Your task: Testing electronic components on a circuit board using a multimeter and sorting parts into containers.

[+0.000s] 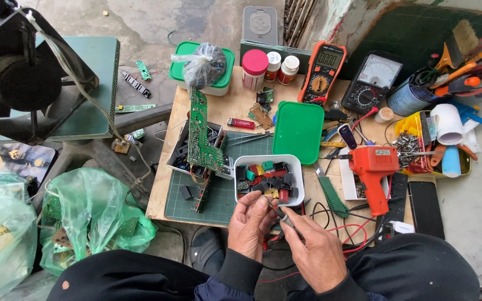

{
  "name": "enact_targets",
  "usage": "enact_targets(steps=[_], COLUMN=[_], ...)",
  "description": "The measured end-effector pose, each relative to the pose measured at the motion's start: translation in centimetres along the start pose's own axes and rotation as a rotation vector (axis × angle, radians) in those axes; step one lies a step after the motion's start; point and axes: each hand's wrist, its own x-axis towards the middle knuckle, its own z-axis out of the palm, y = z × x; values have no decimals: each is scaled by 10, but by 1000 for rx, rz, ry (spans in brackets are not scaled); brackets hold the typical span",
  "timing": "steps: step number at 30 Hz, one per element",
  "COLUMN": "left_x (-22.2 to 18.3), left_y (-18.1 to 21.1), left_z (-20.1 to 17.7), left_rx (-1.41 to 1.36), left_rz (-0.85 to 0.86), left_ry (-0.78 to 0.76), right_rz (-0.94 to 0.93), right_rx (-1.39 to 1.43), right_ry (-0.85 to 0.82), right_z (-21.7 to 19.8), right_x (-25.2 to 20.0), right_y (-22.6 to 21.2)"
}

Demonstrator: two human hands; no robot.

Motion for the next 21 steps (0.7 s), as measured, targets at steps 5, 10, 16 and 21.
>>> enact_targets(steps=[5, 10, 16, 21], left_x=[-2, 2, 10, 10], left_y=[-2, -2, -7, -7], left_z=[-1, 5, 0, 2], left_rx=[-3, -47, -5, -9], left_rz=[-13, -15, 31, 32], left_ry=[14, 99, 155, 214], right_rz=[56, 26, 124, 389], right_rx=[39, 60, -19, -13], right_ry=[-63, -8, 8, -143], right_z=[7, 17, 37, 28], right_x=[-1, 5, 7, 12], right_y=[5, 12, 23, 7])
